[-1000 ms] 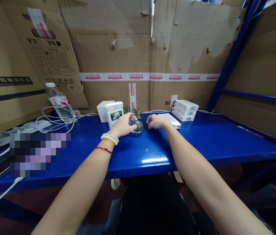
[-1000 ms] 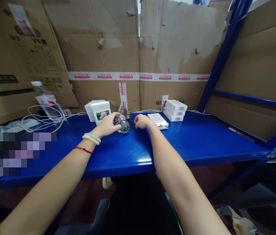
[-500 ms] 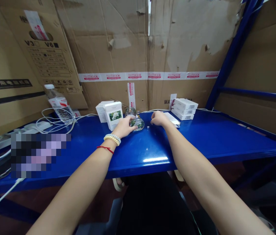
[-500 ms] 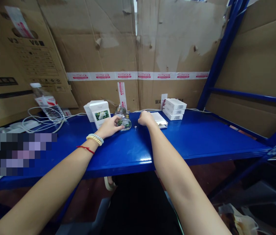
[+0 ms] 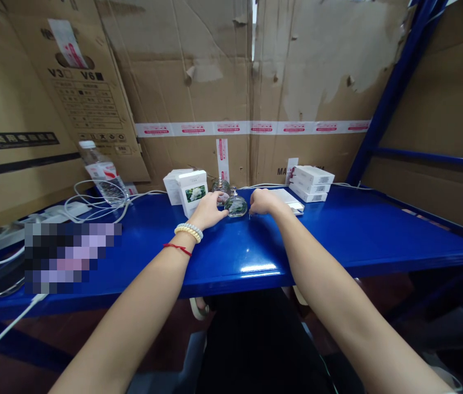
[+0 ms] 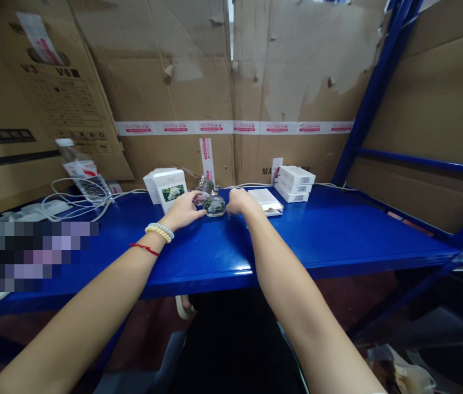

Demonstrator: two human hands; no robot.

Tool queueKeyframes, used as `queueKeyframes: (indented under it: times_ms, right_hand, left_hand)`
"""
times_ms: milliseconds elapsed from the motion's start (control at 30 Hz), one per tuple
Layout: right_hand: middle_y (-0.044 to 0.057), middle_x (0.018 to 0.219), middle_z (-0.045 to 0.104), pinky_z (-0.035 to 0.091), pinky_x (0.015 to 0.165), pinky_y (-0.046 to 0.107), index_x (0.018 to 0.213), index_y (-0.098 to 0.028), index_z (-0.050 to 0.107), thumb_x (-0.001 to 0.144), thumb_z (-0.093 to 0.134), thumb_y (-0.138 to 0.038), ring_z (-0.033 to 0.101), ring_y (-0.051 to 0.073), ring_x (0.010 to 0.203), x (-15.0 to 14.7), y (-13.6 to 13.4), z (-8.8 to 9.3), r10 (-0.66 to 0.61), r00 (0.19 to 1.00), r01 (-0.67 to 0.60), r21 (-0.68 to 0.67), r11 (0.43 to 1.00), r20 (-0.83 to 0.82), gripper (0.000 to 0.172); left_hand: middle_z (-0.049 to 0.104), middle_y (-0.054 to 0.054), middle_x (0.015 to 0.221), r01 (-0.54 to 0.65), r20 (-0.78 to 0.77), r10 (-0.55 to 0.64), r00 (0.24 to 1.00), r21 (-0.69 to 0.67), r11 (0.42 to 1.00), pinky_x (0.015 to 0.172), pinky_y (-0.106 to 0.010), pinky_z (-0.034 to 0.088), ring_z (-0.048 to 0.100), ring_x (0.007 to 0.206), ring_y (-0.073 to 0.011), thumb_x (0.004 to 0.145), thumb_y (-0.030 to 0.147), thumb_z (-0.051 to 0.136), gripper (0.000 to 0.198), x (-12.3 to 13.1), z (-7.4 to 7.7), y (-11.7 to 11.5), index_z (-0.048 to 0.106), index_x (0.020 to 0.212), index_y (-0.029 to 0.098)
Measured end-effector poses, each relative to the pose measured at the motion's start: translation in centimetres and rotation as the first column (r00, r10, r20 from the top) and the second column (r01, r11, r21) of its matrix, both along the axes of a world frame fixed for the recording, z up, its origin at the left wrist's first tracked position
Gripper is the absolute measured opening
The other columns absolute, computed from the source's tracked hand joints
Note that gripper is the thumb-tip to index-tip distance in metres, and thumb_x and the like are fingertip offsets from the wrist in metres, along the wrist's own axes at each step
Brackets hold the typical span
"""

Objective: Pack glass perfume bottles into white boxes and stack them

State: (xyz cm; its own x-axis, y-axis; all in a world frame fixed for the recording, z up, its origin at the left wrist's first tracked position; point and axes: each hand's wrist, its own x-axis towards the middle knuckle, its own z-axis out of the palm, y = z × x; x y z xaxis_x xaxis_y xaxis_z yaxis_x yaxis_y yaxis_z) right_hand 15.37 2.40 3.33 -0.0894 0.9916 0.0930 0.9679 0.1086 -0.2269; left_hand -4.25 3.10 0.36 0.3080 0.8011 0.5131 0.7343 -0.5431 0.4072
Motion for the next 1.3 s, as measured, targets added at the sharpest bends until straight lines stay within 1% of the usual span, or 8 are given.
queueKeyframes:
  times_ms: [267, 367, 433, 600, 767, 1000, 1200, 1300]
  right_hand:
    - [0.011, 0.069, 0.070, 0.050, 0.063, 0.027, 0.079, -0.016, 0.072, 0.058, 0.071, -0.010, 0.067, 0.023, 0.072, -0.9, -0.1, -0.5, 0.020, 0.999, -0.016, -0.099, 0.995, 0.040, 0.022]
    - [0.010, 0.064, 0.068, 0.048, 0.060, 0.026, 0.070, -0.015, 0.071, 0.060, 0.068, -0.014, 0.066, 0.021, 0.067, -0.7, -0.4, 0.1, -0.003, 0.999, 0.002, -0.020, 1.000, -0.049, 0.011]
    - [0.009, 0.064, 0.068, 0.047, 0.060, 0.026, 0.066, -0.014, 0.070, 0.064, 0.065, -0.021, 0.064, 0.020, 0.065, -0.5, -0.6, 0.5, -0.021, 0.979, 0.037, 0.076, 0.996, -0.203, 0.009]
    - [0.002, 0.055, 0.064, 0.044, 0.058, 0.023, 0.063, -0.016, 0.066, 0.065, 0.063, -0.026, 0.058, 0.013, 0.055, -0.4, -0.7, 0.9, 0.029, 0.854, 0.095, 0.209, 0.973, -0.519, 0.011]
    - [-0.004, 0.054, 0.061, 0.044, 0.058, 0.021, 0.073, -0.017, 0.066, 0.066, 0.057, -0.017, 0.055, 0.009, 0.049, -0.6, 0.1, 0.1, 0.224, 0.712, 0.032, 0.349, 0.937, -0.666, 0.012]
    - [-0.003, 0.058, 0.062, 0.045, 0.056, 0.021, 0.075, -0.017, 0.057, 0.063, 0.066, -0.014, 0.058, 0.010, 0.052, -0.8, 1.0, -0.9, 0.246, 0.409, 0.029, 0.282, 0.959, -0.879, 0.016]
    - [0.002, 0.072, 0.071, 0.051, 0.069, 0.027, 0.077, -0.018, 0.055, 0.058, 0.078, -0.027, 0.066, 0.014, 0.070, -1.1, 1.9, -2.3, 0.343, 0.215, -0.195, 0.304, 0.933, -0.915, 0.032]
    - [0.003, 0.078, 0.072, 0.052, 0.075, 0.030, 0.079, -0.019, 0.054, 0.056, 0.079, -0.029, 0.068, 0.016, 0.077, -1.2, 2.2, -2.8, 0.385, 0.204, -0.265, 0.327, 0.907, -0.900, 0.035]
  left_hand:
    - [0.069, -0.010, 0.094, -0.011, 0.033, 0.012, 0.999, -0.023, 1.000, 0.087, -0.035, 0.053, 0.066, 0.089, -0.0238, 0.067, 0.017, 0.063, 0.044, -0.3, 0.3, 0.0, 0.061, 0.111, 0.013]
    - [0.069, -0.012, 0.101, 0.027, 0.017, -0.026, 0.999, -0.054, 0.998, 0.089, -0.035, 0.052, 0.067, 0.090, -0.0237, 0.069, 0.016, 0.062, 0.047, -0.1, 0.1, 0.0, 0.059, 0.115, 0.012]
    - [0.069, -0.013, 0.107, 0.059, 0.034, -0.057, 0.998, -0.080, 0.995, 0.088, -0.036, 0.052, 0.067, 0.090, -0.0230, 0.071, 0.017, 0.062, 0.047, 0.0, 0.0, 0.0, 0.058, 0.118, 0.012]
    - [0.070, -0.011, 0.108, 0.107, 0.080, -0.096, 0.992, -0.150, 0.983, 0.086, -0.035, 0.052, 0.067, 0.087, -0.0195, 0.079, 0.019, 0.058, 0.038, 0.4, -0.2, 0.1, 0.057, 0.117, 0.016]
    - [0.069, -0.009, 0.109, 0.094, 0.042, -0.088, 0.995, -0.177, 0.980, 0.087, -0.032, 0.051, 0.065, 0.087, -0.0171, 0.082, 0.019, 0.057, 0.033, 0.5, -0.1, 0.1, 0.058, 0.114, 0.015]
    - [0.069, -0.008, 0.105, 0.127, 0.034, -0.122, 0.992, -0.191, 0.973, 0.085, -0.033, 0.051, 0.064, 0.083, -0.0169, 0.081, 0.021, 0.058, 0.032, 0.3, -0.1, 0.0, 0.059, 0.112, 0.014]
    - [0.070, -0.006, 0.095, 0.129, -0.011, -0.132, 0.991, -0.168, 0.977, 0.081, -0.032, 0.051, 0.064, 0.078, -0.0168, 0.082, 0.023, 0.059, 0.033, 0.3, 0.1, -0.3, 0.060, 0.114, 0.014]
    - [0.069, -0.007, 0.099, 0.131, -0.024, -0.136, 0.990, -0.158, 0.979, 0.083, -0.032, 0.050, 0.064, 0.082, -0.0173, 0.083, 0.022, 0.059, 0.032, 0.2, 0.2, -0.4, 0.061, 0.113, 0.014]
